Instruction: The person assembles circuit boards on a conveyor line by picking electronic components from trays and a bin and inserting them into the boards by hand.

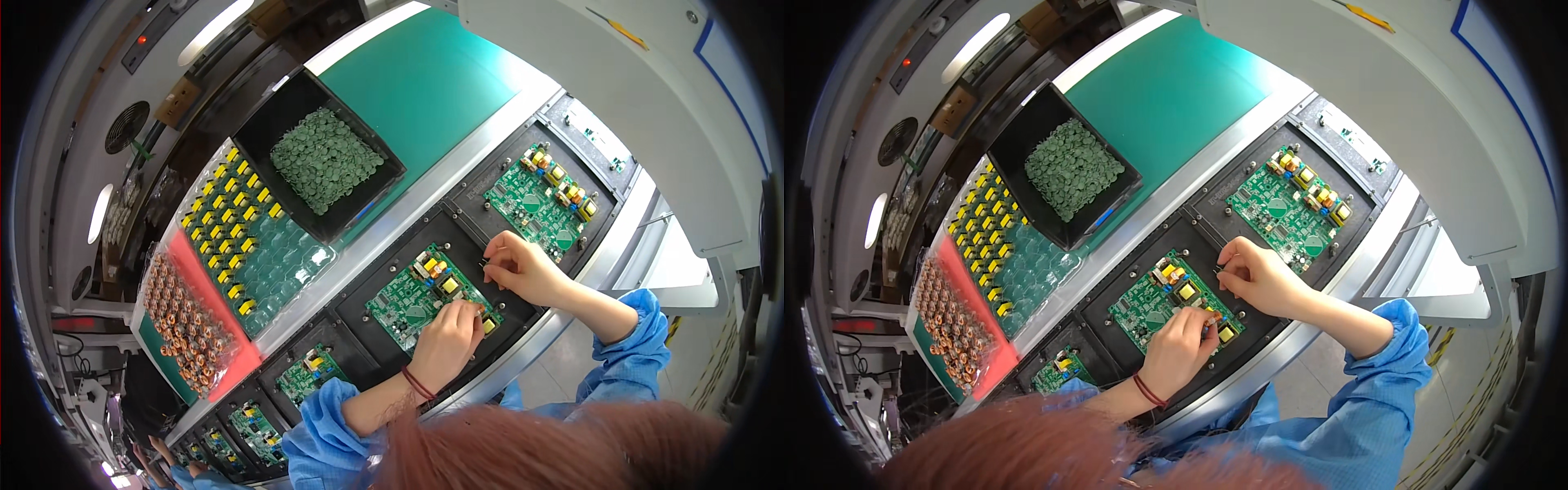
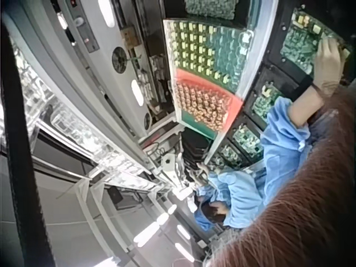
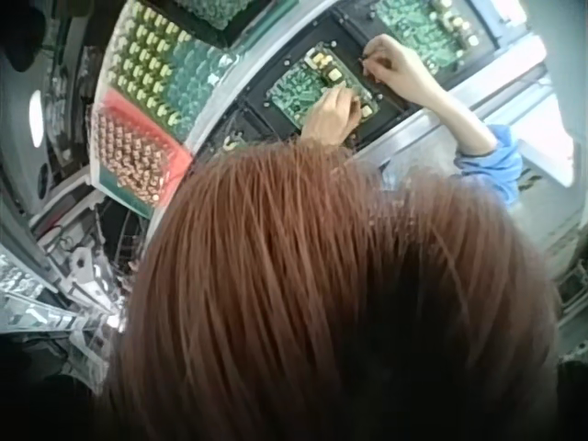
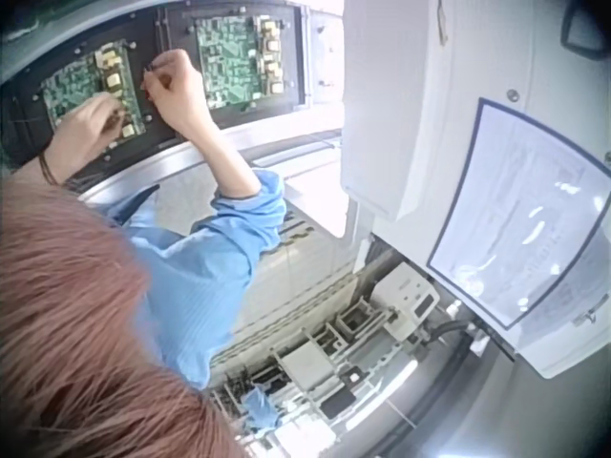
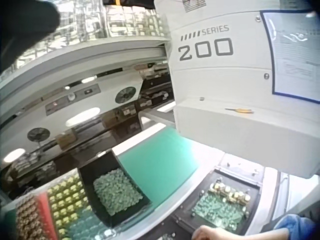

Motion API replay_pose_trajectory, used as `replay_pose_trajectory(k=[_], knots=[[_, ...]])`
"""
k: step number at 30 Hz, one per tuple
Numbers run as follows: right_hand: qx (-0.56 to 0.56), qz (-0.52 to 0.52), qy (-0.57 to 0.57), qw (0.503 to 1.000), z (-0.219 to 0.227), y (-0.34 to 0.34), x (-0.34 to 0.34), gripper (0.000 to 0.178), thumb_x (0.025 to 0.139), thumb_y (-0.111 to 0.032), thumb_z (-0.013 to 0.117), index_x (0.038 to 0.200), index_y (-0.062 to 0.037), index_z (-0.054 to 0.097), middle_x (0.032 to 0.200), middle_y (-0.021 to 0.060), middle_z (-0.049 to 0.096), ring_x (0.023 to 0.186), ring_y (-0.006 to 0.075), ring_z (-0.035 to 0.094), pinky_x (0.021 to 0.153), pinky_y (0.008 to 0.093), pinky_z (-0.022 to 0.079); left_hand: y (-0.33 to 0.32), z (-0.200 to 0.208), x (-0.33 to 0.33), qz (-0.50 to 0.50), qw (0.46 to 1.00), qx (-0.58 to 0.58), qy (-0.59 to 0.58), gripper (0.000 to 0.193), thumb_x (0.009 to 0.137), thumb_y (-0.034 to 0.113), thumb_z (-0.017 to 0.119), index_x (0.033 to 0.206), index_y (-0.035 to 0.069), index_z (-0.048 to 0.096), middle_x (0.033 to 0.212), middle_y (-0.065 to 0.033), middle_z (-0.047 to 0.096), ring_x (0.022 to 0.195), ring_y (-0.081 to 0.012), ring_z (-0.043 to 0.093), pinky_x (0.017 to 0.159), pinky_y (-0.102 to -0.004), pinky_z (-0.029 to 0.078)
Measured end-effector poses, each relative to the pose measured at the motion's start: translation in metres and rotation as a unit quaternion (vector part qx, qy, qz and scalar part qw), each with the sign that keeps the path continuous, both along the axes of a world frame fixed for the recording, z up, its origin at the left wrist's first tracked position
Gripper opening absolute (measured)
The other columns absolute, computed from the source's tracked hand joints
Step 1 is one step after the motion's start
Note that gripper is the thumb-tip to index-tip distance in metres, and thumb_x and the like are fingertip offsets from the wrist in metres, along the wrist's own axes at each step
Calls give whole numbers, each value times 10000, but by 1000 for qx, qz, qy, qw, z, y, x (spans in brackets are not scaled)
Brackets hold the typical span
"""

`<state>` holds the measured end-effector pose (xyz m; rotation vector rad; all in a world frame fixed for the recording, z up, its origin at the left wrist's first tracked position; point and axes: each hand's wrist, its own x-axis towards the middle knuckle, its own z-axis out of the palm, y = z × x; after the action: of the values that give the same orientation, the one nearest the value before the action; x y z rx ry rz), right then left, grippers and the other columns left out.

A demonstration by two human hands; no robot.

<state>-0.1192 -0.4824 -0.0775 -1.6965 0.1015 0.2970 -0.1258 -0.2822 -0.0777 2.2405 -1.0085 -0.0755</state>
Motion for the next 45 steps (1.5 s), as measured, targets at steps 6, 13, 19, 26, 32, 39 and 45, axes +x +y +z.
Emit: replay_pose_trajectory(k=[6, 13, 19, 26, 32, 39, 45], knots=[[-84, 25, -23, 996, 3, -1, -1, 133, 824, -81, 639, 902, -9, 559, 677, 77, 634, 596, 141, 595, 572, 280, 471, -8, -3, 0, 36, 999, 1, 5, 153, 745, 51, 664, 879, 31, 593, 826, -87, 580, 745, -258, 612, 621, -345, 525], [-108, 35, -27, 993, 3, -2, -2, 130, 814, -77, 642, 891, -5, 566, 673, 90, 630, 609, 171, 615, 585, 297, 486, -13, -8, 9, 42, 998, -5, -54, 108, 741, 68, 676, 824, 47, 610, 830, -72, 579, 704, -248, 619, 570, -328, 518], [-102, 23, -52, 993, -1, -3, -5, 127, 829, -71, 649, 909, -13, 569, 682, 54, 624, 591, 94, 555, 550, 257, 454, -17, -10, 6, 44, 998, 31, -39, 107, 741, 88, 676, 822, 51, 617, 796, -72, 541, 602, -241, 611, 516, -335, 508], [-136, 33, -91, 986, -6, -2, -8, 105, 814, -71, 644, 878, -7, 590, 688, 94, 643, 621, 180, 639, 574, 299, 493, -15, -10, 10, 8, 998, 47, -36, 148, 819, 150, 658, 930, 54, 640, 822, -75, 557, 655, -250, 615, 560, -343, 514], [-192, 64, -122, 972, -19, 4, -10, 76, 769, -48, 602, 829, -12, 571, 652, 109, 613, 596, 247, 626, 568, 323, 498, 31, 36, 24, 43, 993, 89, 63, 386, 851, 144, 641, 1225, 112, 555, 873, -75, 609, 671, -188, 631, 590, -299, 504], [-226, 70, -95, 967, -19, 3, -5, 81, 747, -35, 608, 803, -5, 556, 634, 107, 609, 583, 238, 624, 560, 326, 495, 140, 62, 41, 173, 979, 72, 85, 208, 826, 57, 654, 1033, 33, 650, 840, -88, 628, 649, -166, 637, 539, -260, 513], [-270, 83, -110, 953, -14, 10, 5, 66, 727, -27, 608, 766, -6, 559, 637, 119, 619, 592, 261, 639, 561, 328, 499, 217, 65, 29, 283, 952, 72, 85, 180, 843, 47, 631, 1018, 8, 651, 796, -79, 610, 648, -144, 596, 560, -239, 467]])
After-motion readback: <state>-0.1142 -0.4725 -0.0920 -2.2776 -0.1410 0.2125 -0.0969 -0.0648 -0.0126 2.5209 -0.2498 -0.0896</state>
